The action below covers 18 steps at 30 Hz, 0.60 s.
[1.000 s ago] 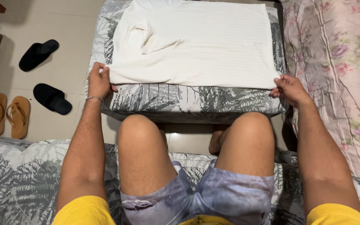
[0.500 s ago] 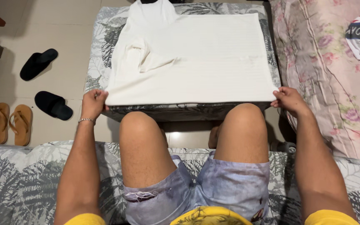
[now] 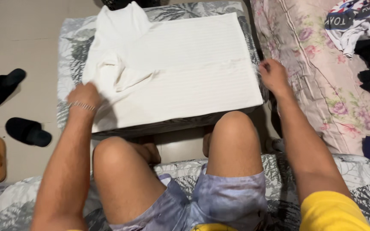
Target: The person picks up a shirt from a bed, spreads it out on an upholstered surface, and folds it by tucking the sleeves and sides inward before placing it onto a stack of folded items.
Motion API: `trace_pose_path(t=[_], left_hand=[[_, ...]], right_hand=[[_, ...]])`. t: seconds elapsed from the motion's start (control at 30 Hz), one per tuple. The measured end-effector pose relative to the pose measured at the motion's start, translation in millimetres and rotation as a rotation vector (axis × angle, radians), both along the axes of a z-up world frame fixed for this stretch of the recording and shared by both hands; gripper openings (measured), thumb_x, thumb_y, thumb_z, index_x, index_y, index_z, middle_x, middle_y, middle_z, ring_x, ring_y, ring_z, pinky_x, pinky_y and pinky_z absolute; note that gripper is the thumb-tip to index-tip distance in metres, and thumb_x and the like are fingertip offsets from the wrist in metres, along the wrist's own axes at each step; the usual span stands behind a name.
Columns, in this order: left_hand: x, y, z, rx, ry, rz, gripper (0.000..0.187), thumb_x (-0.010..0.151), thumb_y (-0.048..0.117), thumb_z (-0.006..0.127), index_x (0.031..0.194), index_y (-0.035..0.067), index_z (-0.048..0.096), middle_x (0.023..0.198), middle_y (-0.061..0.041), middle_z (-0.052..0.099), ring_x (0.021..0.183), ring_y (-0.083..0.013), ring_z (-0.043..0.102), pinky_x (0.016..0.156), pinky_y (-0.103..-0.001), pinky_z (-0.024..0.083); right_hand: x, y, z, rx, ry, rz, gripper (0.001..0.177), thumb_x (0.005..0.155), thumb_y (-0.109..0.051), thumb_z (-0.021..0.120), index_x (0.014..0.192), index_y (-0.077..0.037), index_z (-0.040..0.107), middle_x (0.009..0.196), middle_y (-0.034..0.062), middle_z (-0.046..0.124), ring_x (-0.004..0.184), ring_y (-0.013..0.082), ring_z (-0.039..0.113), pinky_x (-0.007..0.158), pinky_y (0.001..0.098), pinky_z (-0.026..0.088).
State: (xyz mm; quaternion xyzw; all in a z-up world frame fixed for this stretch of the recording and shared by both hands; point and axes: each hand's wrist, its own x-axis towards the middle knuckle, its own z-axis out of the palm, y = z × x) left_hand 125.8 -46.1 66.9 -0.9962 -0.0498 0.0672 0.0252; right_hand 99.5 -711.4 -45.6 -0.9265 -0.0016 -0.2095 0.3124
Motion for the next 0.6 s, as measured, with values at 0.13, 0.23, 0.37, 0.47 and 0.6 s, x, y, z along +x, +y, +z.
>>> trace_pose_path(t=[0.13, 0.23, 0.37, 0.47, 0.6], left_hand=[[60.5, -85.5, -0.8, -0.090, 0.063, -0.428, 0.027, 0.092, 0.027, 0.068, 0.111, 0.007, 0.069, 0.105, -0.022, 0.072, 0.100, -0.0392, 0.070, 0.084, -0.051, 0.057], [69.8, -130.9, -3.2, -0.264, 0.010, -0.515, 0.031, 0.089, 0.028, 0.070, 0.114, 0.010, 0.068, 0.113, -0.020, 0.065, 0.099, -0.0392, 0.068, 0.082, -0.051, 0.056], [65.2, -145.5, -19.1, -0.305, -0.049, -0.611, 0.025, 0.090, 0.031, 0.071, 0.105, 0.011, 0.072, 0.111, -0.016, 0.063, 0.106, -0.0358, 0.062, 0.087, -0.049, 0.052], [63.0, -136.3, -29.3, -0.340, -0.161, -0.642, 0.017, 0.093, 0.020, 0.068, 0.105, 0.010, 0.071, 0.109, -0.014, 0.065, 0.107, -0.0334, 0.061, 0.089, -0.048, 0.049], [64.2, -133.5, -33.7, -0.378, -0.144, -0.590, 0.015, 0.099, 0.019, 0.065, 0.109, 0.007, 0.068, 0.110, -0.013, 0.065, 0.108, -0.0324, 0.059, 0.093, -0.048, 0.048]], right_hand=[[20.6, 49.0, 26.1, 0.045, -0.113, 0.068, 0.024, 0.099, -0.009, 0.067, 0.121, 0.000, 0.067, 0.116, 0.0199, 0.067, 0.103, 0.0368, 0.065, 0.091, 0.0411, 0.053], [23.3, 76.8, 32.1, -0.030, -0.184, 0.055, 0.026, 0.099, -0.007, 0.068, 0.124, -0.001, 0.066, 0.122, 0.0213, 0.063, 0.112, 0.0400, 0.060, 0.098, 0.0438, 0.048], [17.2, 90.4, 25.2, -0.103, -0.198, 0.007, 0.019, 0.096, -0.005, 0.068, 0.115, -0.002, 0.066, 0.121, 0.0197, 0.063, 0.114, 0.0405, 0.056, 0.101, 0.0478, 0.044], [23.5, 89.0, 18.8, -0.048, -0.198, -0.030, 0.014, 0.099, -0.005, 0.064, 0.113, -0.001, 0.063, 0.117, 0.0183, 0.063, 0.114, 0.0396, 0.057, 0.100, 0.0480, 0.045], [24.8, 83.1, 13.4, 0.015, -0.167, -0.087, 0.011, 0.107, -0.007, 0.060, 0.116, -0.001, 0.060, 0.114, 0.0191, 0.064, 0.112, 0.0398, 0.058, 0.097, 0.0486, 0.045]])
